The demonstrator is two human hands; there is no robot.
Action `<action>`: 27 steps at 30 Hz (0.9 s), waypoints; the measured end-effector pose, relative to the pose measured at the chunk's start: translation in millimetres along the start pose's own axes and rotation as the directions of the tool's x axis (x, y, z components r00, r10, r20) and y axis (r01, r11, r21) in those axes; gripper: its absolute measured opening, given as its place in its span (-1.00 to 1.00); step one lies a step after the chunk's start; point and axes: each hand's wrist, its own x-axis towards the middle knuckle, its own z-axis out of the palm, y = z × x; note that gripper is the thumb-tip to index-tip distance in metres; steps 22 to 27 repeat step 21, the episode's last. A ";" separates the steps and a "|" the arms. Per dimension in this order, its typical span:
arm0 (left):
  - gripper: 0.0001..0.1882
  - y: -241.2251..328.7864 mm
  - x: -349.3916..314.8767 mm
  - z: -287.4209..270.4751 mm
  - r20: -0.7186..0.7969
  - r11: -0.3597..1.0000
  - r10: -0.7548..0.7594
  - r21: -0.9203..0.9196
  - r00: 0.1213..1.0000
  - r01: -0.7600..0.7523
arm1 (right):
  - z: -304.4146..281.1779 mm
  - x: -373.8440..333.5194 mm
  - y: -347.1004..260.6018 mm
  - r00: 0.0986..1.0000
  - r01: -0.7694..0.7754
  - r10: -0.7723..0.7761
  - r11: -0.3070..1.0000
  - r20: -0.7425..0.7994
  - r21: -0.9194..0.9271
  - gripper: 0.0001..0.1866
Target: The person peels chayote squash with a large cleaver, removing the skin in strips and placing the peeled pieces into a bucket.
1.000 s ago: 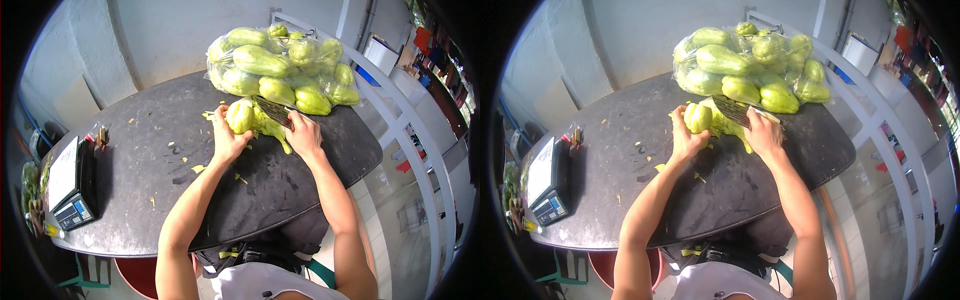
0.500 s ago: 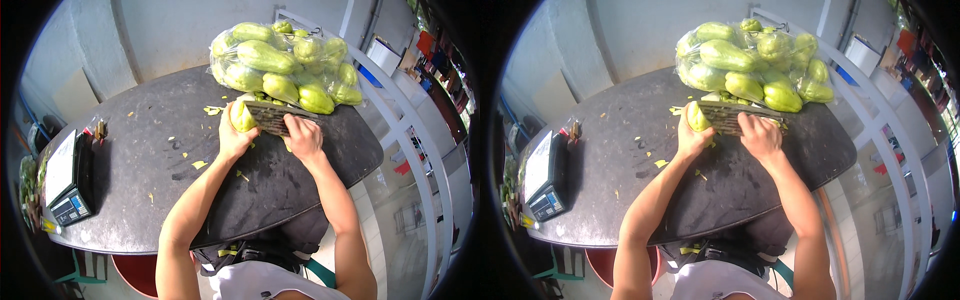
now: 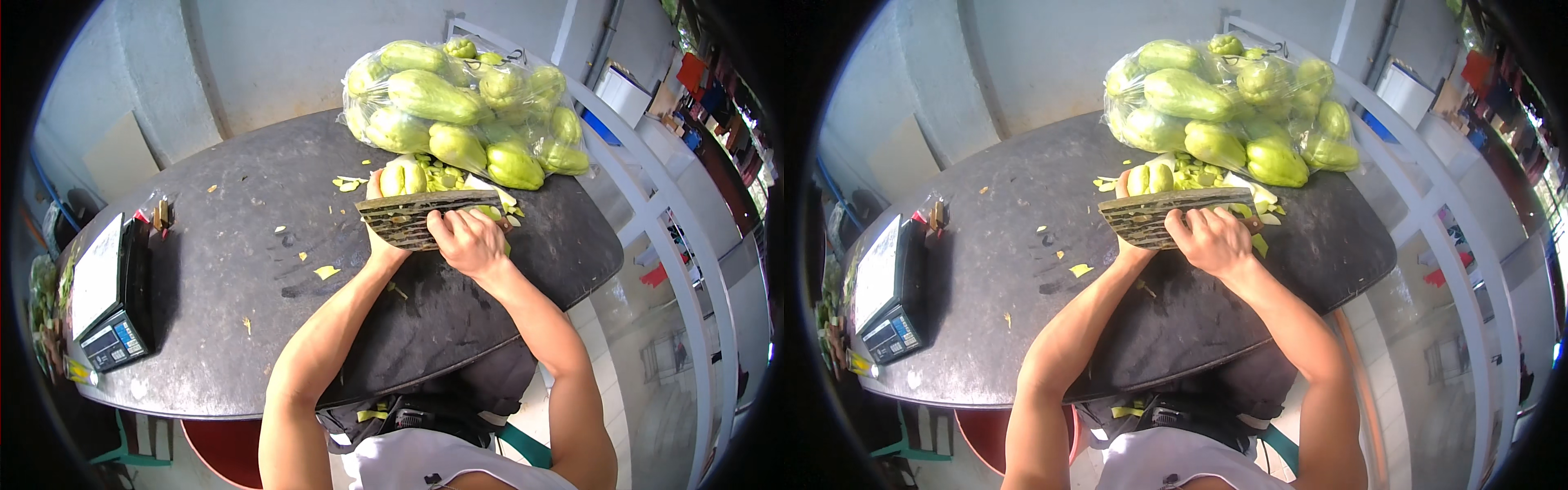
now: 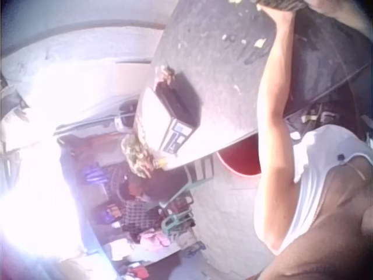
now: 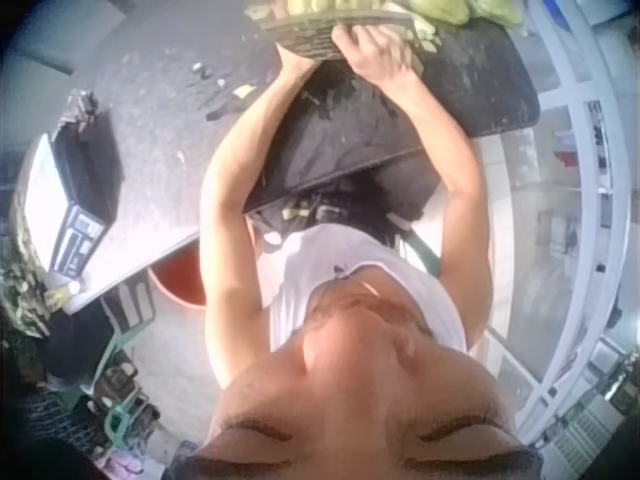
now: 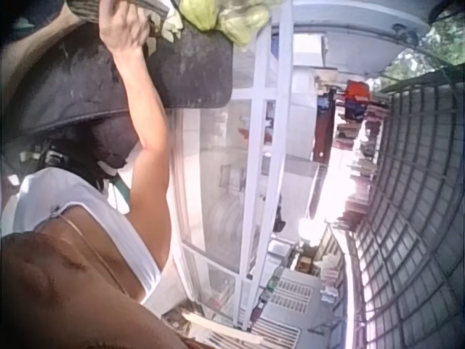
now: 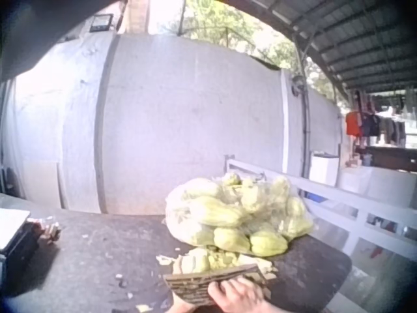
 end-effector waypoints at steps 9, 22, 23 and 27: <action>-0.19 -22.2 1.4 1.4 -0.015 0.998 -0.027 0.060 1.000 0.027 | 4.6 8.3 -4.1 0.999 0.050 -0.050 0.999 -0.007 0.005 -0.85; -0.49 7.3 13.0 2.0 0.011 0.895 -0.286 -0.355 0.958 0.271 | -4.9 7.3 -8.1 0.992 0.097 -0.096 0.995 0.077 -0.004 -0.87; -0.49 7.3 13.0 2.0 0.011 0.895 -0.286 -0.355 0.958 0.271 | -4.9 7.3 -8.1 0.992 0.097 -0.096 0.995 0.077 -0.004 -0.87; -0.49 7.3 13.0 2.0 0.011 0.895 -0.286 -0.355 0.958 0.271 | -4.9 7.3 -8.1 0.992 0.097 -0.096 0.995 0.077 -0.004 -0.87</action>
